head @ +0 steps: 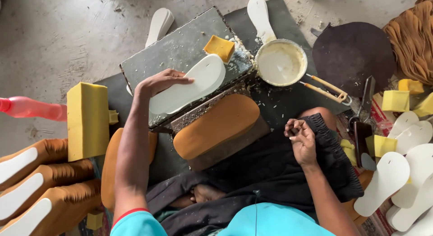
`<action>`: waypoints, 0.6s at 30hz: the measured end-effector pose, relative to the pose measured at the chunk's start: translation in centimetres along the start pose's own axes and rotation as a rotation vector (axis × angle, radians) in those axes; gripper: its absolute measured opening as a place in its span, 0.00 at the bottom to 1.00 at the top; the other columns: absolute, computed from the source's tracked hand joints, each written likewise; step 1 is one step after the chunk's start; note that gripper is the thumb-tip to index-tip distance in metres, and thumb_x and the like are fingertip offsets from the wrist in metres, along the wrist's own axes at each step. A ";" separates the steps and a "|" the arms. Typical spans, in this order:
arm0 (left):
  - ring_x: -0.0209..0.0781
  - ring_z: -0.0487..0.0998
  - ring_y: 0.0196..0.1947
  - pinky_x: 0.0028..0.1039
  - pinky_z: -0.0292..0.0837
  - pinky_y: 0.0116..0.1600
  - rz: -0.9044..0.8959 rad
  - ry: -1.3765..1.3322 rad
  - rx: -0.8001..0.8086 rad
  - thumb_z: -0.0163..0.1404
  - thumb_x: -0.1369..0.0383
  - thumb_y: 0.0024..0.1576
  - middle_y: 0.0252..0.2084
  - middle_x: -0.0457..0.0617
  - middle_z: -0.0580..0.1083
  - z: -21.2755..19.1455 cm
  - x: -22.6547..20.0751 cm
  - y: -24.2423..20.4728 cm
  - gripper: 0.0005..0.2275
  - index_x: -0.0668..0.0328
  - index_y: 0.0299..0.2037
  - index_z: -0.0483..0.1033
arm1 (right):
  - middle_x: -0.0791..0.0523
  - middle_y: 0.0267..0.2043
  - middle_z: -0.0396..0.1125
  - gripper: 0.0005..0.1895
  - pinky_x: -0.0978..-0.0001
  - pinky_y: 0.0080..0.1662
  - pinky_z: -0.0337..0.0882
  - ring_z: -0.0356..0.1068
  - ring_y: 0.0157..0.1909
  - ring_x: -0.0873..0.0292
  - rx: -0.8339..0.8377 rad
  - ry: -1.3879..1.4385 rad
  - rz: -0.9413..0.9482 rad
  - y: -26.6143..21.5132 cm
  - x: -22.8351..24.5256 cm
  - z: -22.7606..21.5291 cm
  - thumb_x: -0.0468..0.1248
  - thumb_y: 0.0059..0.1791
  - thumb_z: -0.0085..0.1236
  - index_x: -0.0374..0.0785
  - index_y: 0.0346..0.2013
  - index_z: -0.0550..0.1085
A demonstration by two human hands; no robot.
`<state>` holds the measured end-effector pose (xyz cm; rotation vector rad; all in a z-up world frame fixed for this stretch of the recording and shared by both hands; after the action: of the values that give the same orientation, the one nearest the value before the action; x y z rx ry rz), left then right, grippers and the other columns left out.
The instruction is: The person applies adhesive to white insoles using a yellow sponge and presses them onto brown slipper soles. The person repeats this process for multiple pairs, stacking the finished slippers to the left.
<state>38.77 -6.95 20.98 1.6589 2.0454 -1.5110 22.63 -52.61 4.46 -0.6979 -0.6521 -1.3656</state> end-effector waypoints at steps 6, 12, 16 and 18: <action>0.55 0.74 0.38 0.41 0.70 0.42 0.809 1.292 -0.227 0.50 0.59 0.67 0.49 0.52 0.75 0.3 6.8 8.8 0.22 0.32 0.74 0.71 | 0.52 0.53 0.63 0.18 0.64 0.53 0.66 0.64 0.52 0.57 0.013 -0.023 0.012 0.2 -0.3 -0.1 0.23 0.40 0.47 0.38 0.43 0.66; 0.57 0.70 0.62 0.49 0.65 0.65 0.475 0.500 -0.608 0.66 0.37 0.49 0.58 0.58 0.73 0.7 1.5 -5.1 0.46 0.56 0.71 0.63 | 0.51 0.51 0.64 0.13 0.64 0.54 0.67 0.65 0.51 0.57 0.002 0.007 0.008 -0.1 0.3 0.0 0.24 0.46 0.48 0.37 0.44 0.66; 0.63 0.68 0.56 0.53 0.63 0.58 0.307 0.515 -0.716 0.75 0.44 0.19 0.56 0.66 0.70 3.3 5.1 -8.6 0.66 0.65 0.70 0.52 | 0.52 0.50 0.65 0.11 0.65 0.53 0.67 0.65 0.50 0.57 0.021 0.005 0.006 0.0 0.2 -0.1 0.26 0.48 0.50 0.37 0.44 0.67; 0.61 0.71 0.60 0.51 0.65 0.66 0.496 0.326 -0.968 0.75 0.48 0.20 0.57 0.62 0.73 4.3 8.7 -7.8 0.69 0.68 0.74 0.48 | 0.51 0.49 0.66 0.09 0.66 0.53 0.68 0.65 0.49 0.57 0.009 -0.028 0.009 0.2 0.1 0.2 0.26 0.49 0.50 0.37 0.43 0.67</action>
<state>27.15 -3.43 18.32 1.7742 1.7847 -0.0366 22.85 -52.55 4.66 -0.7126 -0.6759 -1.3455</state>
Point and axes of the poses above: each hand's wrist, its own y-axis towards the middle knuckle, its own z-axis out of the palm, x = y × z, the point moved 4 cm from there along y, towards the middle knuckle
